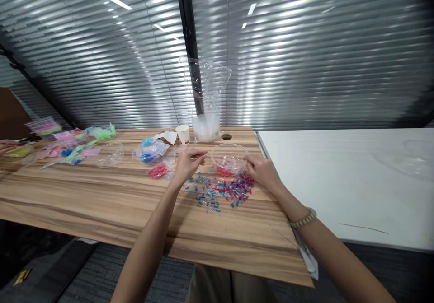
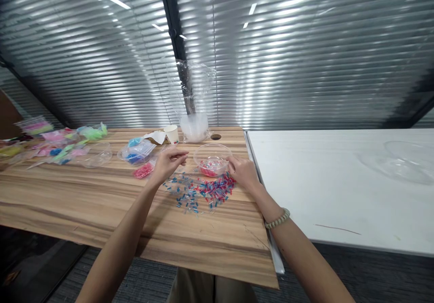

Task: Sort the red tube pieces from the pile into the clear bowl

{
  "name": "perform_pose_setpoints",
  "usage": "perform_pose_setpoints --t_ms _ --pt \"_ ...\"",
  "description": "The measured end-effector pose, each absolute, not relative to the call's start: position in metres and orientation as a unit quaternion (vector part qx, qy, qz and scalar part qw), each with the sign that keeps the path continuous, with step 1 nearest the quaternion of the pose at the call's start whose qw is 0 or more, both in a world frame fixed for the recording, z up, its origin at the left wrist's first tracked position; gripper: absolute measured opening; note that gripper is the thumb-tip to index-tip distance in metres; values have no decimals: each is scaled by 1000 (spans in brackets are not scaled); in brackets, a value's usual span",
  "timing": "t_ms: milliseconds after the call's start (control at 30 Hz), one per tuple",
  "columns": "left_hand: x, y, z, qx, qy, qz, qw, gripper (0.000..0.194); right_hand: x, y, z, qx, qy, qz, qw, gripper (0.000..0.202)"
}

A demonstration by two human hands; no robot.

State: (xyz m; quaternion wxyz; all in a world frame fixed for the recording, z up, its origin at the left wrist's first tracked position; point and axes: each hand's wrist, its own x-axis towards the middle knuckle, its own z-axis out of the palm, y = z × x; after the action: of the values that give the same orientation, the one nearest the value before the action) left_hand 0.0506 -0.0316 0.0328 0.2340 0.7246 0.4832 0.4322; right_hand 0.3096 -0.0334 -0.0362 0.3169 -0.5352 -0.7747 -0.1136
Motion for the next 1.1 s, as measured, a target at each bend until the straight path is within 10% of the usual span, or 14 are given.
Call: perform_pose_setpoints --t_ms 400,700,1100 --pt "53 -35 34 717 458 412 327 28 309 -34 -34 -540 -775 -108 311 27" --pt "55 -47 35 768 347 118 525 24 311 -33 -36 -528 -778 -101 325 26" --pt "59 -51 34 740 325 21 589 30 309 -33 -35 -529 -777 -111 323 26"
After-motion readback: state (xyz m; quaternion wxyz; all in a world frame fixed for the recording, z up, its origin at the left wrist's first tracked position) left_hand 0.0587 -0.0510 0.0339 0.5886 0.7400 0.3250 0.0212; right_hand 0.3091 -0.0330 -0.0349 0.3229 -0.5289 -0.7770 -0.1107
